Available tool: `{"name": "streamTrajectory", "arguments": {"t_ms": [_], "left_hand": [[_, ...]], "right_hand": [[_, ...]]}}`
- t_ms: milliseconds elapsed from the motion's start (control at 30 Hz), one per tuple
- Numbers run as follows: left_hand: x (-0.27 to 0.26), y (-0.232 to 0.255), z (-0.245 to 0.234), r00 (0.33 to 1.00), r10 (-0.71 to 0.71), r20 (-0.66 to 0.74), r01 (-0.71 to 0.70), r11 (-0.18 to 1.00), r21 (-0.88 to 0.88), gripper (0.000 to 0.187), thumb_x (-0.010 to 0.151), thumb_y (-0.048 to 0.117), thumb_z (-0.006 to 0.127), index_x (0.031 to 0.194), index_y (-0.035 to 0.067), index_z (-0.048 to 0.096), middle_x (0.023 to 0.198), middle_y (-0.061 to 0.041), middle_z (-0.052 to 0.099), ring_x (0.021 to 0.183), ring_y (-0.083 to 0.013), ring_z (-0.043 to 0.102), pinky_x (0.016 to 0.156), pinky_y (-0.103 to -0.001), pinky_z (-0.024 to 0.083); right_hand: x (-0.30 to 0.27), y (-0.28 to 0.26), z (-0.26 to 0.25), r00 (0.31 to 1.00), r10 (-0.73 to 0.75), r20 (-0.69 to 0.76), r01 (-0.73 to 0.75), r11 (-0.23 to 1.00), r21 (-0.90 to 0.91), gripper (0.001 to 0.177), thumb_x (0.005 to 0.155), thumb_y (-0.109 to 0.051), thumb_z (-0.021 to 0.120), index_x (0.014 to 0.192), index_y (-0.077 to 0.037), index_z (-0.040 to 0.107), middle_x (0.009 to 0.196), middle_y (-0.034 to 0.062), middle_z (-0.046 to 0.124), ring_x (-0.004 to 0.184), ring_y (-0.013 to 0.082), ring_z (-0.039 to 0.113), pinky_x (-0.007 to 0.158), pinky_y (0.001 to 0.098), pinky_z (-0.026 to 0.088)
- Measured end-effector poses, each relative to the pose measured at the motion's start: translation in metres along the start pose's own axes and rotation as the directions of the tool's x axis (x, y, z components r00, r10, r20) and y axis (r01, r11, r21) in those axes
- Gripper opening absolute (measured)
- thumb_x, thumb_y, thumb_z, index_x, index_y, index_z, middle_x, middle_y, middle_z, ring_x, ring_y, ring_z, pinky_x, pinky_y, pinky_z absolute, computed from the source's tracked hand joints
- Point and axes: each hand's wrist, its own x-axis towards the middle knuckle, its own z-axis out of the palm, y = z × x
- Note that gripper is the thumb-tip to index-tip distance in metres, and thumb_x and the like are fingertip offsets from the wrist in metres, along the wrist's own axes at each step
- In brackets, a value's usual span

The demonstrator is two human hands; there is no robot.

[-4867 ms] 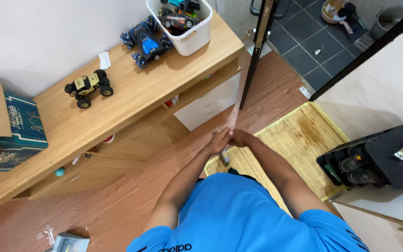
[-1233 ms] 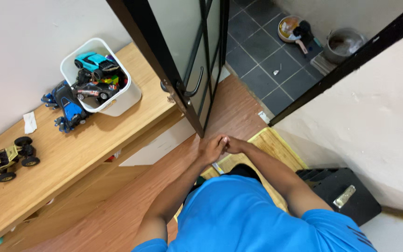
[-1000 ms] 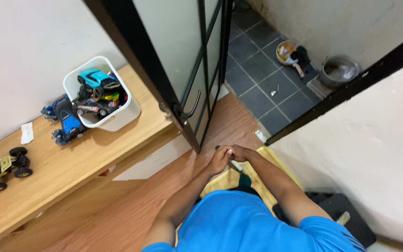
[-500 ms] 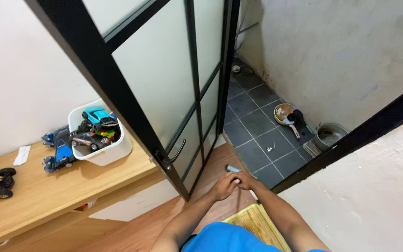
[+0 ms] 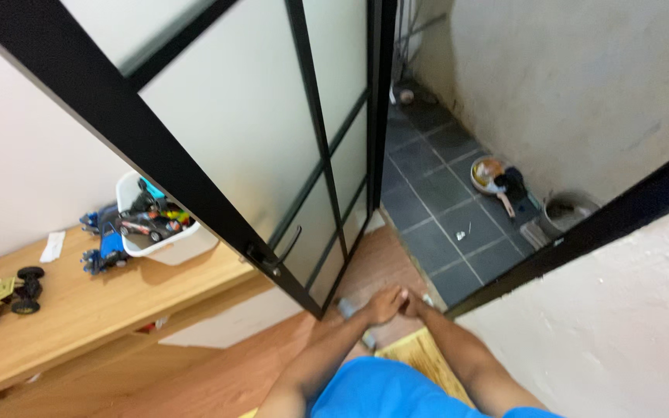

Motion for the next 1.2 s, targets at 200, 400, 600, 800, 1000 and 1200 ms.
{"name": "streamTrajectory", "arguments": {"t_ms": [200,400,600,800,1000,1200], "left_hand": [[0.020,-0.001,0.012,0.996,0.038,-0.079,-0.048,0.990,-0.135,0.023,0.106,0.029,0.050,0.107,0.007,0.055,0.110,-0.019,0.061,0.106,-0.0369,0.058,0.096,-0.050,0.042],[0.008,0.012,-0.022,0.991,0.028,-0.134,-0.055,0.978,-0.202,0.025,0.107,0.032,0.053,0.106,0.007,0.051,0.103,-0.012,0.054,0.097,-0.0265,0.055,0.087,-0.041,0.048],[-0.004,0.026,-0.065,0.998,-0.044,-0.045,0.029,0.955,-0.296,0.046,0.106,0.046,0.052,0.091,0.004,0.063,0.080,-0.011,0.066,0.073,-0.0198,0.061,0.068,-0.038,0.052],[-0.006,-0.007,-0.048,0.991,-0.098,0.095,0.119,0.962,-0.247,0.047,0.108,0.043,0.044,0.096,0.004,0.065,0.080,-0.010,0.069,0.077,-0.0210,0.067,0.074,-0.038,0.055],[-0.004,-0.007,-0.016,0.896,-0.365,0.255,0.410,0.899,-0.154,0.035,0.109,0.036,0.034,0.099,0.009,0.053,0.084,-0.018,0.063,0.077,-0.0354,0.067,0.074,-0.049,0.058],[0.020,-0.012,0.002,0.959,-0.247,0.138,0.262,0.959,-0.105,0.039,0.110,0.037,0.036,0.100,0.005,0.055,0.098,-0.018,0.065,0.093,-0.0317,0.063,0.090,-0.051,0.050]], "right_hand": [[0.010,0.013,-0.040,0.980,-0.152,-0.127,0.118,0.963,-0.242,0.027,0.075,-0.005,0.068,0.102,-0.008,0.069,0.101,0.0159,0.074,0.095,0.0333,0.070,0.084,0.0406,0.056],[0.019,0.011,-0.035,0.954,-0.241,-0.177,0.186,0.942,-0.280,0.022,0.077,-0.009,0.069,0.099,-0.007,0.069,0.100,0.0178,0.073,0.096,0.0367,0.068,0.084,0.0430,0.055],[0.027,0.002,0.003,0.982,0.187,0.029,-0.189,0.969,0.160,0.017,0.091,-0.016,0.065,0.106,-0.009,0.065,0.097,0.0085,0.070,0.092,0.0206,0.068,0.079,0.0374,0.058],[0.025,-0.007,0.040,0.951,0.236,0.200,-0.302,0.852,0.429,0.016,0.095,-0.018,0.068,0.098,-0.003,0.072,0.088,0.0125,0.076,0.084,0.0204,0.074,0.074,0.0338,0.062],[0.007,-0.001,0.032,0.962,0.196,0.191,-0.232,0.954,0.191,0.023,0.082,-0.006,0.077,0.104,-0.007,0.076,0.109,0.0096,0.074,0.106,0.0198,0.068,0.092,0.0354,0.057],[0.011,0.019,0.001,0.998,0.062,0.003,-0.062,0.992,0.113,0.034,0.084,-0.006,0.072,0.117,-0.005,0.064,0.111,0.0105,0.071,0.106,0.0201,0.065,0.091,0.0387,0.057]]}}
